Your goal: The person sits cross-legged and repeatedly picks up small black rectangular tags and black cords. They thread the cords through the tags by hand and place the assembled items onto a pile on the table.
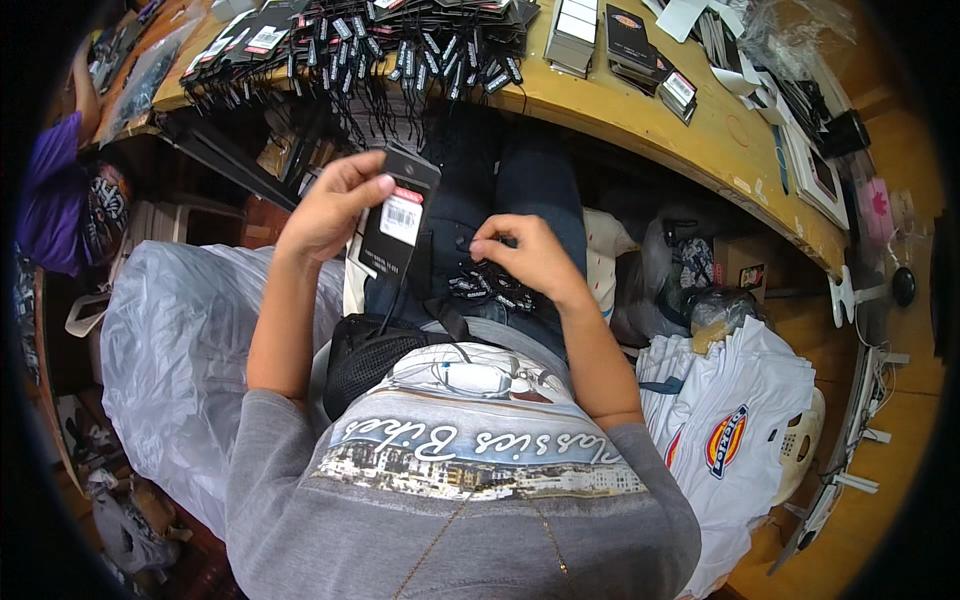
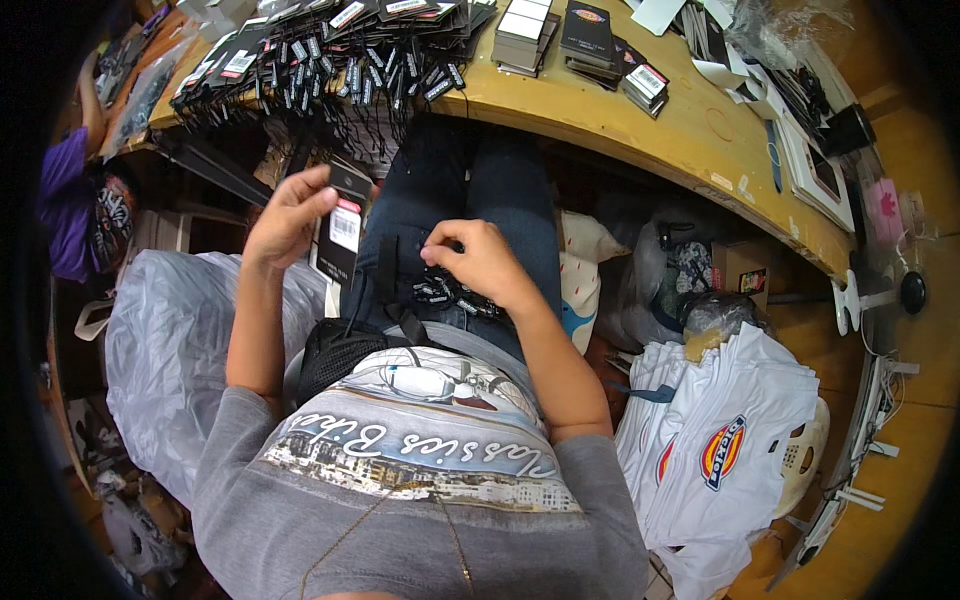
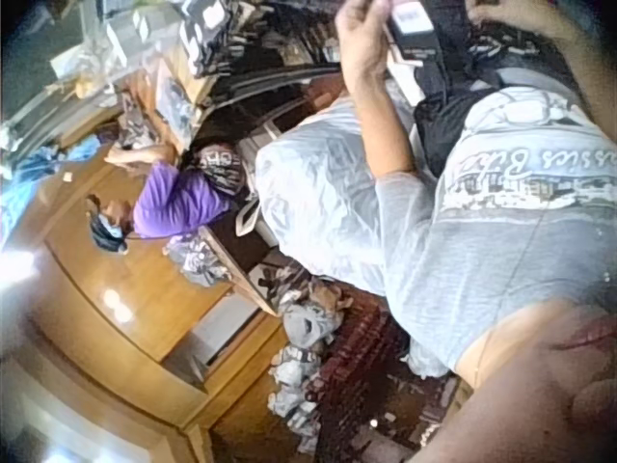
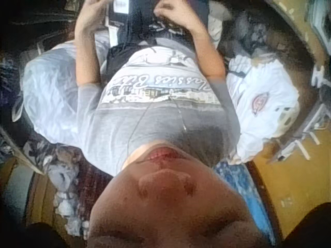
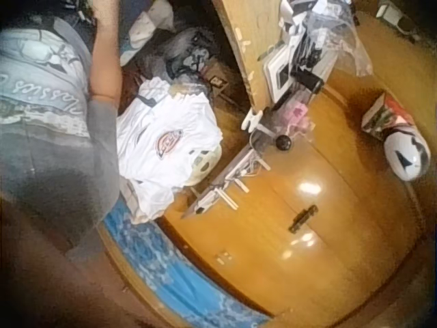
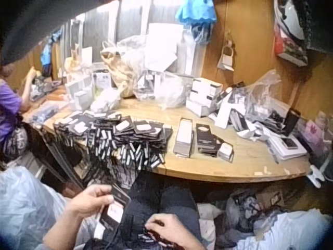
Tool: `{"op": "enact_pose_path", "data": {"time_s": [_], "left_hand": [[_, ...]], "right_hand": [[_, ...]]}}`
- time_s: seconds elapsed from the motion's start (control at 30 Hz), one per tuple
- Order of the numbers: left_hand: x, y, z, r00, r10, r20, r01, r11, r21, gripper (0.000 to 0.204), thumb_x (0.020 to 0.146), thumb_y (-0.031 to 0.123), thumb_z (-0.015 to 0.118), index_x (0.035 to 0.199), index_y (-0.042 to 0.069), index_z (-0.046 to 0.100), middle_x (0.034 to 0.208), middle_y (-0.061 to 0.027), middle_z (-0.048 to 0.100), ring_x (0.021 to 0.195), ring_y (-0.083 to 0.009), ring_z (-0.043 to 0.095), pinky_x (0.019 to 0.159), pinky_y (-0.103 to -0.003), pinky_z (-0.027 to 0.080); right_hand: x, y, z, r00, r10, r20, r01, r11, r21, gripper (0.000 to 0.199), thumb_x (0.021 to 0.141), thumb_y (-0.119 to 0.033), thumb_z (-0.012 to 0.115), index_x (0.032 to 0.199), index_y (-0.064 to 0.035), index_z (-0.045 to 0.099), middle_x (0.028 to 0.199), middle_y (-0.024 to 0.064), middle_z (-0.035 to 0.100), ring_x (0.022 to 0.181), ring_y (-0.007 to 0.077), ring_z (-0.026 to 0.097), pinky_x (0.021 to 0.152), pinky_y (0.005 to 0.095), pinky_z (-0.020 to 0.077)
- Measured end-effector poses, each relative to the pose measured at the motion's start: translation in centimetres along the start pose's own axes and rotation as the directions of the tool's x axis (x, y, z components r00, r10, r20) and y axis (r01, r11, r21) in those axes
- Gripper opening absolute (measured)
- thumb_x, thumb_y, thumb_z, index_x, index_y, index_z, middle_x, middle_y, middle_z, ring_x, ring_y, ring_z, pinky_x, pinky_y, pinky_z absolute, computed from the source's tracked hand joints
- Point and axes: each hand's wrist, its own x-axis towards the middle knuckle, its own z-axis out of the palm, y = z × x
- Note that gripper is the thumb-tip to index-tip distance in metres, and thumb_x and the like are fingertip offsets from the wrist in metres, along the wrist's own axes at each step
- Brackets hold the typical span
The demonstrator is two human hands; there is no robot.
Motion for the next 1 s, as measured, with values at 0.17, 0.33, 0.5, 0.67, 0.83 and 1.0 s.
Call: {"op": "enact_pose_path", "data": {"time_s": [0.17,0.33,0.5,0.67,0.83,1.0], "left_hand": [[1.0,-2.0,3.1,0.915,-0.14,0.378,0.148,0.989,0.007,0.033,0.076,0.011,0.055,0.104,-0.006,0.049,0.099,-0.01,0.055,0.083,-0.0107,0.054,0.076,-0.023,0.042],[1.2,-2.8,3.5,0.85,-0.209,0.484,0.23,0.973,0.017,0.026,0.075,0.01,0.057,0.095,-0.008,0.054,0.093,-0.0108,0.057,0.081,-0.0109,0.054,0.074,-0.021,0.042],[0.9,-2.4,4.1,0.812,-0.114,0.573,0.384,0.843,-0.376,0.041,0.076,0.011,0.056,0.107,-0.012,0.041,0.086,-0.0126,0.058,0.07,-0.0179,0.06,0.064,-0.028,0.05],[1.0,-3.1,3.9,0.849,-0.034,0.527,0.414,0.661,-0.625,0.05,0.078,0.009,0.052,0.117,-0.012,0.027,0.085,-0.0157,0.057,0.065,-0.023,0.061,0.057,-0.033,0.053],[0.7,-2.5,4.3,0.896,0.055,0.44,0.304,0.646,-0.7,0.046,0.079,0.006,0.05,0.119,-0.007,0.029,0.095,-0.0174,0.054,0.068,-0.0236,0.061,0.058,-0.033,0.054],[0.5,-1.9,3.9,0.937,0.033,0.348,0.209,0.745,-0.634,0.047,0.08,0.007,0.049,0.119,-0.008,0.028,0.087,-0.0131,0.056,0.067,-0.0205,0.06,0.059,-0.032,0.054]], "right_hand": [[-1.0,-3.7,-2.1,0.999,0.024,0.025,-0.028,0.981,0.192,0.01,0.074,-0.007,0.056,0.074,0.0027,0.057,0.057,0.0027,0.054,0.052,0.0063,0.05,0.05,0.0196,0.0395],[-2.1,-4.7,-3.5,0.999,0.023,-0.036,-0.011,0.957,0.289,0.01,0.076,-0.007,0.055,0.073,0.0025,0.056,0.056,-0.0001,0.05,0.049,0.0039,0.044,0.045,0.017,0.0361],[-2.2,-3.3,-4.3,0.997,0.002,-0.074,0.026,0.927,0.374,0.009,0.076,-0.009,0.057,0.077,0.0005,0.055,0.061,0.0007,0.051,0.053,0.0067,0.047,0.049,0.019,0.0379],[-2.0,-3.3,-2.0,0.661,-0.506,-0.554,0.174,0.822,-0.543,0.012,0.069,-0.006,0.06,0.078,-0.0016,0.053,0.077,0.0061,0.049,0.076,0.0148,0.051,0.067,0.0257,0.0393],[-2.2,-3.4,1.3,0.926,-0.134,-0.352,0.268,0.891,0.367,0.02,0.071,-0.005,0.061,0.09,-0.001,0.055,0.087,0.0069,0.057,0.078,0.0125,0.054,0.072,0.0244,0.0408],[-2.2,-3.0,1.2,0.999,-0.007,-0.039,0.031,0.758,0.652,0.019,0.073,-0.007,0.059,0.089,0.0036,0.057,0.077,0.0066,0.059,0.072,0.0107,0.055,0.067,0.0219,0.0432]]}}
